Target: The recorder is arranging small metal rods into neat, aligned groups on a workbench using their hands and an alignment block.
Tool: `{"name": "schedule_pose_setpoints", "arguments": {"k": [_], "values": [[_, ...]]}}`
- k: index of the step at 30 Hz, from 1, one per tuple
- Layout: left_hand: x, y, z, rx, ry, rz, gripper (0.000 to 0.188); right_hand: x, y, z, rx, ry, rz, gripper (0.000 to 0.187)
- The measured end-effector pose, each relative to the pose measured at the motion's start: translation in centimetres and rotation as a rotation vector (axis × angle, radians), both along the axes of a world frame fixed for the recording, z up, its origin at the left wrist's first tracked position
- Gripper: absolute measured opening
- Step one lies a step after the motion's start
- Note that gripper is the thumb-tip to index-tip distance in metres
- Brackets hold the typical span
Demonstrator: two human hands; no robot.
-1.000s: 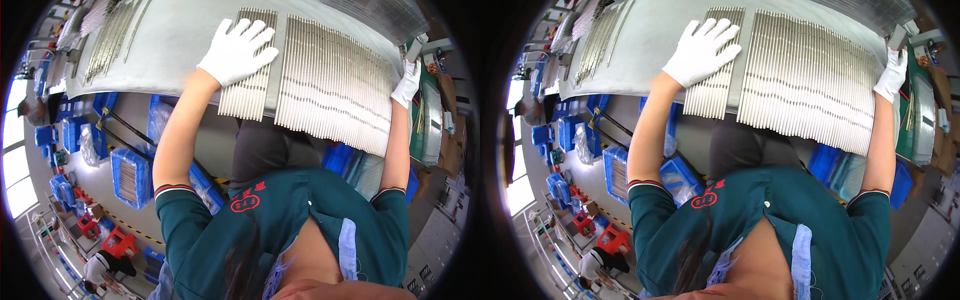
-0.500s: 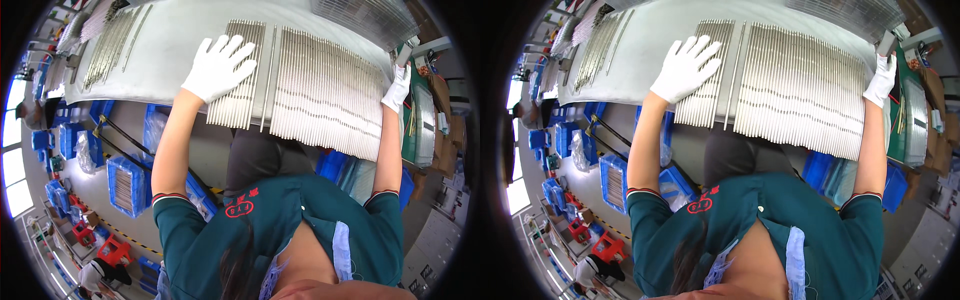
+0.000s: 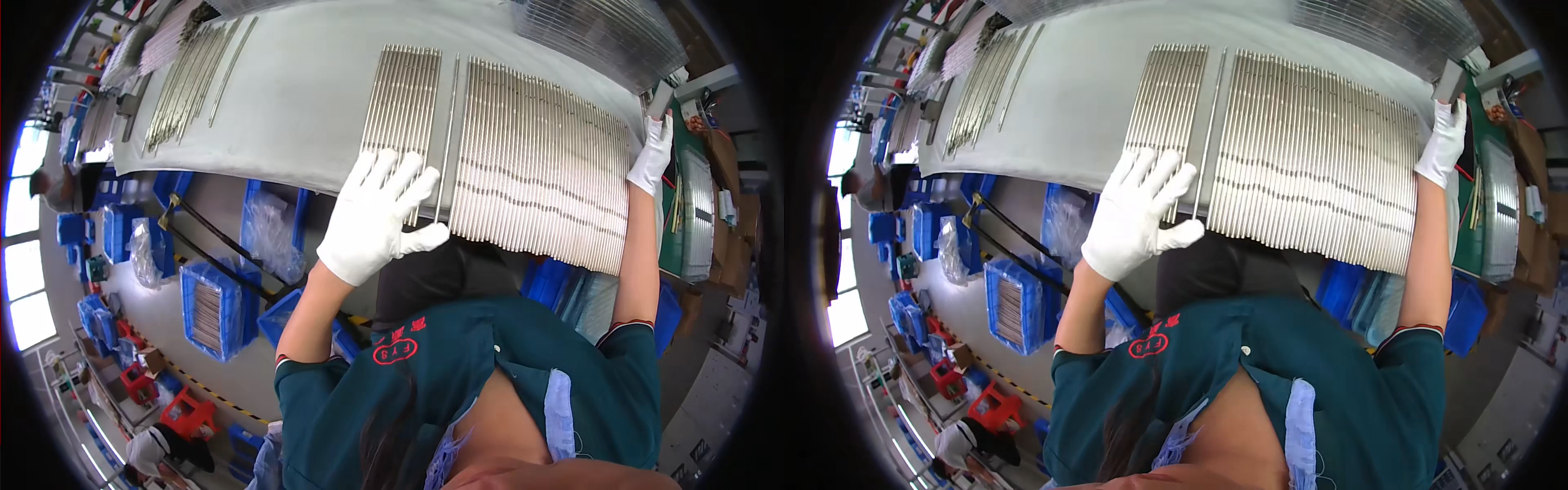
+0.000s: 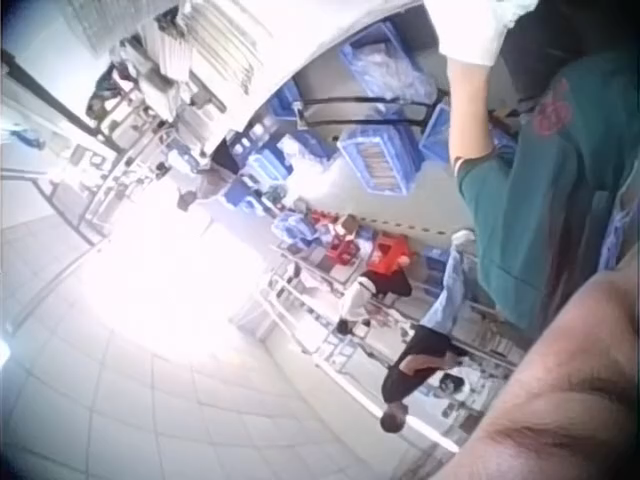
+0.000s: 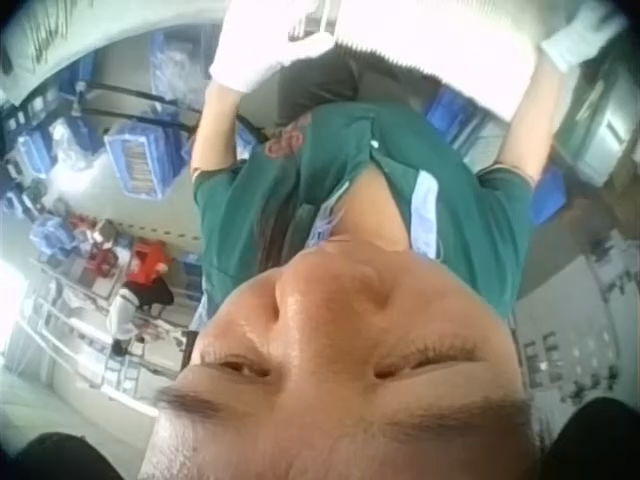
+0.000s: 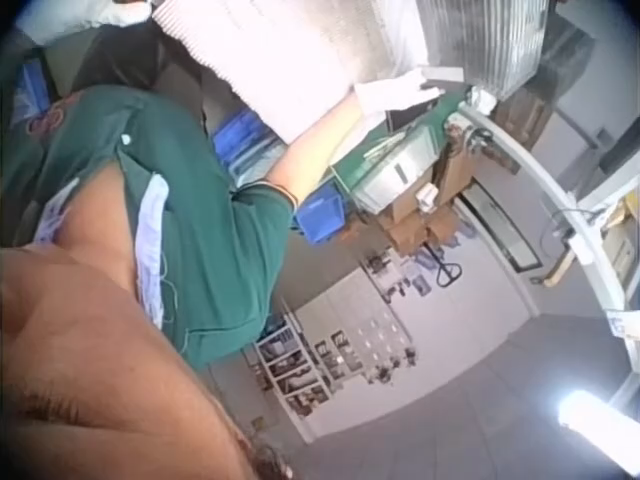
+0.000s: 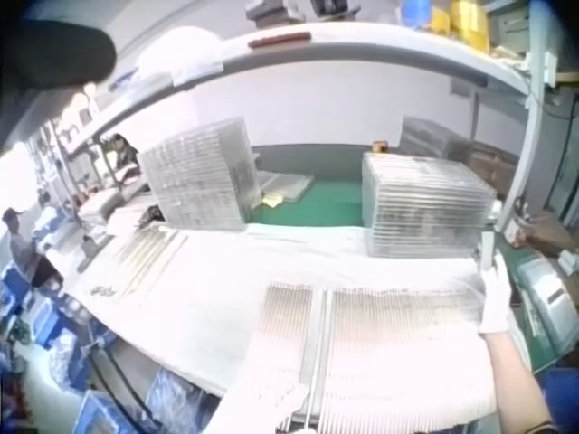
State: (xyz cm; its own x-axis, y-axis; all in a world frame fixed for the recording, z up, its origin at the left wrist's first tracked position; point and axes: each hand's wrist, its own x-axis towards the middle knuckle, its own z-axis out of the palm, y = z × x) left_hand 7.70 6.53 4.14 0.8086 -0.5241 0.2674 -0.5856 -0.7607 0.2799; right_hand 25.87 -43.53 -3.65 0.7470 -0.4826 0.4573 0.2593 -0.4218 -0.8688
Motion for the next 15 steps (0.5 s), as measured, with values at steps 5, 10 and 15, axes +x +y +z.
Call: {"name": "schedule_pose_setpoints", "arguments": {"k": [5,10,15], "values": [[-0.4,-2.6,-0.4,-0.069,-0.028,-0.065,0.075,0.2,0.1,-0.2,0.023,0.011,-0.009,0.067],[-0.3,-1.8,-0.6,-0.063,-0.029,-0.049,0.068,-0.5,1.3,0.7,-0.079,-0.005,-0.063,0.063],[-0.9,1.2,-0.5,0.052,-0.074,0.12,0.064,-0.1,0.9,0.1,-0.153,-0.021,-0.087,0.06]]}}
